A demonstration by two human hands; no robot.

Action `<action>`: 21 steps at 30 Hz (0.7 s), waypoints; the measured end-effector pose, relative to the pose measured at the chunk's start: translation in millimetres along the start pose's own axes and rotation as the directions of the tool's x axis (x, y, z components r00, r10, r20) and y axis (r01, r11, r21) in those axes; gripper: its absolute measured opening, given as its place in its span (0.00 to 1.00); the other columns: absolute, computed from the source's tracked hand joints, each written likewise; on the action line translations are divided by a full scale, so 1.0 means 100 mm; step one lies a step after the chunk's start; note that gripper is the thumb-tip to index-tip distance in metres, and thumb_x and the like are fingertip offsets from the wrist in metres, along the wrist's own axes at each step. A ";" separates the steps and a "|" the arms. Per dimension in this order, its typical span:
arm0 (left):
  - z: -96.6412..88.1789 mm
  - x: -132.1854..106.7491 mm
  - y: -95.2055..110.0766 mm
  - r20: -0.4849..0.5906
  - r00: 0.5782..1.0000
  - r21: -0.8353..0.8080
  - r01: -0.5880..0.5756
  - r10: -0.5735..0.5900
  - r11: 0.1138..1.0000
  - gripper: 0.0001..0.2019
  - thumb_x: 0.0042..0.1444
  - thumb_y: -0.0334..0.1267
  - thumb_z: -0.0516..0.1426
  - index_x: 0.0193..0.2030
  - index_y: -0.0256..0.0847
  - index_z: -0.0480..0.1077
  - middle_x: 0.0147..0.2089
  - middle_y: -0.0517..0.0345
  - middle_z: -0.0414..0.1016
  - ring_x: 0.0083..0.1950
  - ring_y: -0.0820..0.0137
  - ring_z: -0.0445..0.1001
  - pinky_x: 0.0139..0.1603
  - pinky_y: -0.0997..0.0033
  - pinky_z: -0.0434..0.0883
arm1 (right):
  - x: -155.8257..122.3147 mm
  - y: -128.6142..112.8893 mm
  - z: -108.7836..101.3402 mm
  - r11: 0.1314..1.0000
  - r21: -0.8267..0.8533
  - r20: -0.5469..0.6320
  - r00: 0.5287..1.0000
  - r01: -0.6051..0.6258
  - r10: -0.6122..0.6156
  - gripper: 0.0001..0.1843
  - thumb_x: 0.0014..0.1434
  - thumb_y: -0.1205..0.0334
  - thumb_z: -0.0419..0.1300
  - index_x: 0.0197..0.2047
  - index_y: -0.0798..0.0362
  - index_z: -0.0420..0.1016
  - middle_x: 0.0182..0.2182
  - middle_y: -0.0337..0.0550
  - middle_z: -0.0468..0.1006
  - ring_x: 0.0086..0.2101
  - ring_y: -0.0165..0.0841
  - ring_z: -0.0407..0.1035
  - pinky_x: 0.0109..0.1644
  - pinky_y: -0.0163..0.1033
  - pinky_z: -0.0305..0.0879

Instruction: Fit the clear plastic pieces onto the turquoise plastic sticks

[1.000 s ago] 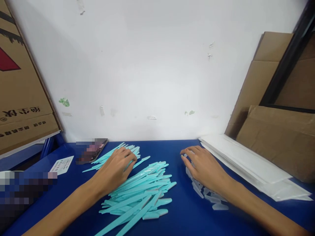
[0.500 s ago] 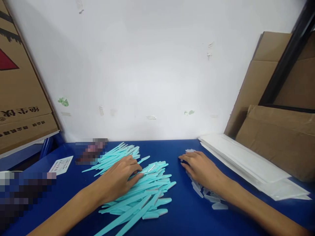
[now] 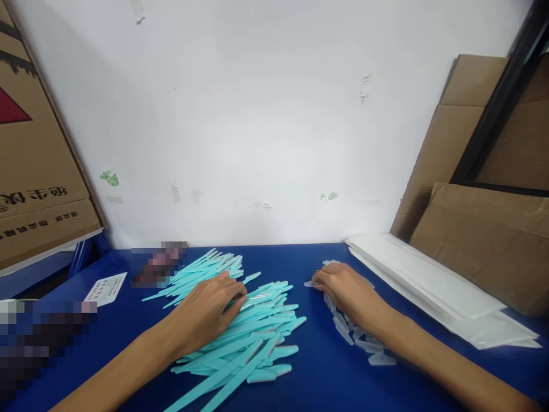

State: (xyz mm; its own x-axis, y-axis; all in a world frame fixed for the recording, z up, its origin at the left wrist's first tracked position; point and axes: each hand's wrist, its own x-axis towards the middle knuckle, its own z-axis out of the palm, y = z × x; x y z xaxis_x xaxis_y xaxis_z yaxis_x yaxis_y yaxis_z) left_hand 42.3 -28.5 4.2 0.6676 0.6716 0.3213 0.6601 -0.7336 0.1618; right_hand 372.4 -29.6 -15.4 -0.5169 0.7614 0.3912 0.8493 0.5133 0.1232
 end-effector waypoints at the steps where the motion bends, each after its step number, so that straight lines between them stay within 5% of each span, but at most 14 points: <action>1: -0.01 0.00 0.01 0.007 1.000 0.007 0.009 -0.010 1.000 0.15 0.71 0.40 0.46 0.43 0.42 0.74 0.38 0.55 0.79 0.39 0.63 0.75 0.51 0.56 0.71 | 0.00 0.00 0.00 1.000 -0.016 -0.005 1.000 0.019 -0.019 0.11 0.68 0.71 0.55 0.37 0.53 0.77 0.31 0.44 0.80 0.33 0.38 0.75 0.40 0.42 0.65; 12: -0.02 0.01 0.03 0.007 0.999 0.123 0.037 -0.038 0.992 0.16 0.72 0.40 0.45 0.44 0.43 0.73 0.39 0.53 0.78 0.42 0.60 0.73 0.38 0.62 0.68 | 0.06 -0.12 0.03 0.949 -0.259 0.019 0.983 0.181 -0.182 0.10 0.61 0.80 0.58 0.37 0.56 0.75 0.32 0.51 0.79 0.36 0.43 0.74 0.43 0.45 0.64; 21: -0.04 0.03 0.08 -0.114 0.993 0.174 0.006 0.014 0.985 0.17 0.73 0.39 0.42 0.48 0.42 0.72 0.39 0.53 0.76 0.37 0.65 0.75 0.35 0.67 0.69 | 0.00 -0.28 -0.26 0.946 -0.089 -0.072 0.945 0.311 -0.318 0.13 0.64 0.79 0.55 0.44 0.52 0.73 0.31 0.42 0.79 0.33 0.35 0.74 0.42 0.40 0.65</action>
State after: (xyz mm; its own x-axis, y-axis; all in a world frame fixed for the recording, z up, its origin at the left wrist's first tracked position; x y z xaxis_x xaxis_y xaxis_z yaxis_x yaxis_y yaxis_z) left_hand 48.5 -32.9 10.1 0.6330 0.6451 0.4278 0.7141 -0.7001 -0.0009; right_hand 351.2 -54.7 5.3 -0.7509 0.5282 0.3965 0.6522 0.6876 0.3192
